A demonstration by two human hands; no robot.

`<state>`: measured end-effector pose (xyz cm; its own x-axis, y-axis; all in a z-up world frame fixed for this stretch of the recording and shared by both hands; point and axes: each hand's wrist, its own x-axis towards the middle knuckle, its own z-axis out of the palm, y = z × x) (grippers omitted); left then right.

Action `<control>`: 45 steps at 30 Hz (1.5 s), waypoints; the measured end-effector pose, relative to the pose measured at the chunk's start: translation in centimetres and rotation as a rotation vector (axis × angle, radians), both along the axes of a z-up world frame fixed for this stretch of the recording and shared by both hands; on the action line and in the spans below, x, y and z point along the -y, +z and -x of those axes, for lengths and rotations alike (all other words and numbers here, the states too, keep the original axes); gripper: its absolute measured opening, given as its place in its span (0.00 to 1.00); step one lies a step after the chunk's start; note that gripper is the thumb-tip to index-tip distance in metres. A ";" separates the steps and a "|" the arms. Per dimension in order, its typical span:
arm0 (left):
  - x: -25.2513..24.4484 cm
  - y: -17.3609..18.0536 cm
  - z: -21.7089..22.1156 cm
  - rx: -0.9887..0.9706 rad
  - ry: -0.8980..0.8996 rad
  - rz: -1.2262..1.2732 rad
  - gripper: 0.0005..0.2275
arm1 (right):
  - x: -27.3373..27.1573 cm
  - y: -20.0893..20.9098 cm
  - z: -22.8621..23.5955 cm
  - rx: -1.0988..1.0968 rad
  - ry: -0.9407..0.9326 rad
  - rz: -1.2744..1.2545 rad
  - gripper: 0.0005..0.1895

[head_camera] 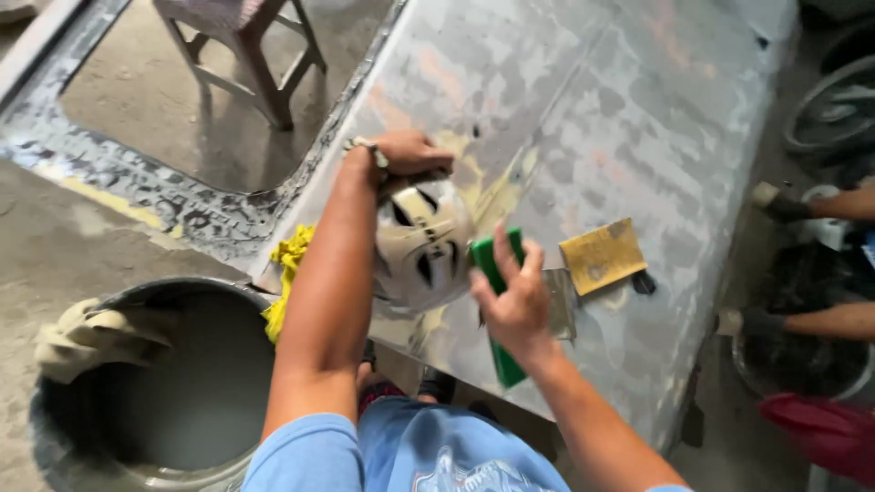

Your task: The person sands a white mask with a green sanding block on a metal workbench. They hold the mask with one hand and rub the sanding block over its surface, occasionally rotating the mask to reach different areas.

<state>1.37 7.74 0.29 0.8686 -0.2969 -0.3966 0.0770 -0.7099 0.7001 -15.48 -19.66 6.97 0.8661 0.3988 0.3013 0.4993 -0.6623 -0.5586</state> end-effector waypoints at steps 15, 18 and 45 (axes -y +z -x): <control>0.6 -1.3 -2.4 -0.177 -0.079 0.214 0.22 | -0.9 1.0 0.7 -0.070 -0.119 -0.025 0.37; 1.3 -0.8 -1.2 -0.086 0.043 0.095 0.22 | -1.1 0.6 -1.3 -0.066 -0.102 -0.017 0.38; 2.3 0.6 1.4 -0.036 0.148 0.243 0.19 | 4.2 1.3 0.4 -0.377 0.124 -0.342 0.52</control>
<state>-0.02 5.46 0.85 0.8964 -0.2578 -0.3605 0.1952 -0.5005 0.8434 -15.92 -23.89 8.29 0.8922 0.4384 0.1083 0.2846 -0.3597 -0.8886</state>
